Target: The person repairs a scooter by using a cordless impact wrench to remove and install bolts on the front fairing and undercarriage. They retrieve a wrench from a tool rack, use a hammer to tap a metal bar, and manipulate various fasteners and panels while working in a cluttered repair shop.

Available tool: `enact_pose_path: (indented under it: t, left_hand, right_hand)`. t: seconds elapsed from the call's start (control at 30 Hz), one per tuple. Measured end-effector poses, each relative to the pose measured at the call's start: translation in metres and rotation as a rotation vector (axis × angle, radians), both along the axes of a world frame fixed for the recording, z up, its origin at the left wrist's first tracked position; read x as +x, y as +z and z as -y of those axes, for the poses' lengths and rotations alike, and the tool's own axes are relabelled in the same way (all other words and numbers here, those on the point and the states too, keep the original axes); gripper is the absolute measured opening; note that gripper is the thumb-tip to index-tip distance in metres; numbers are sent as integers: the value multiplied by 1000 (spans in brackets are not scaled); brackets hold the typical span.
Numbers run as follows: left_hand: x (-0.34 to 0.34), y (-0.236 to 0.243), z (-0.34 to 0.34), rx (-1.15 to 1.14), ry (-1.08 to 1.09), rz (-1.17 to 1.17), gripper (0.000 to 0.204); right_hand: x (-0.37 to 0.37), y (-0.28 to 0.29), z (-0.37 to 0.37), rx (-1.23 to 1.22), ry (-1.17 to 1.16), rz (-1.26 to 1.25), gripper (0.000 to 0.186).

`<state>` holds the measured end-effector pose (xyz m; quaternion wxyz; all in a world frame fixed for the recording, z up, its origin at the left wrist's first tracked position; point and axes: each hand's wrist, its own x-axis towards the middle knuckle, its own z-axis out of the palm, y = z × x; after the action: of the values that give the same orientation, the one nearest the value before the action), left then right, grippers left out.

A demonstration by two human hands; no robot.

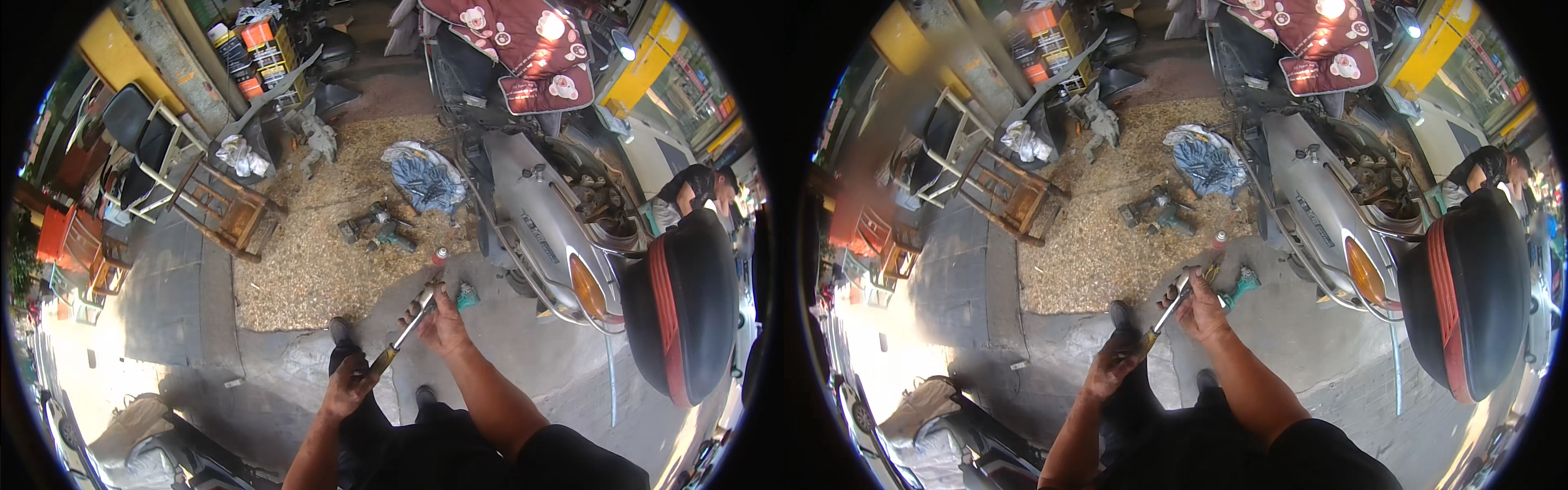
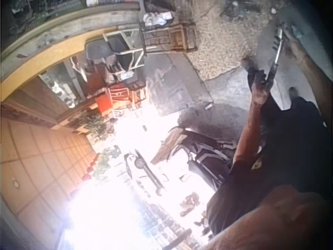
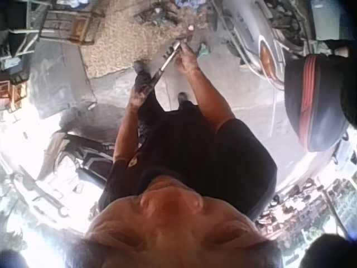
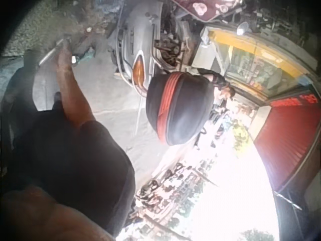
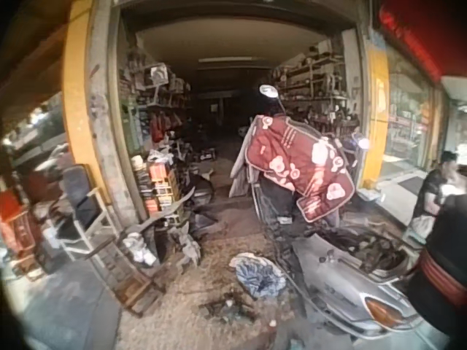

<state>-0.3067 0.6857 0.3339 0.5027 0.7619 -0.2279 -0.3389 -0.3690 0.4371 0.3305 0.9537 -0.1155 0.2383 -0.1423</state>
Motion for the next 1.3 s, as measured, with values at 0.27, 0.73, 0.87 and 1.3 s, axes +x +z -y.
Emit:
enact_pose_path:
  t: [0.27, 0.73, 0.87, 1.3]
  left_hand:
    - [202, 58, 137, 365, -691, 237, 30]
    - [400, 81, 440, 669, -1421, 787, 32]
    - [420, 59, 503, 689, -1495, 744, 33]
    - [452, -139, 714, 603, -1853, 813, 34]
  right_hand:
    - [104, 36, 49, 24, -296, -224, 36]
    - [248, -51, 173, 303, -802, -452, 35]
    - [265, -71, 216, 239, -782, -624, 37]
    - [336, -262, 344, 509, -1219, -700, 54]
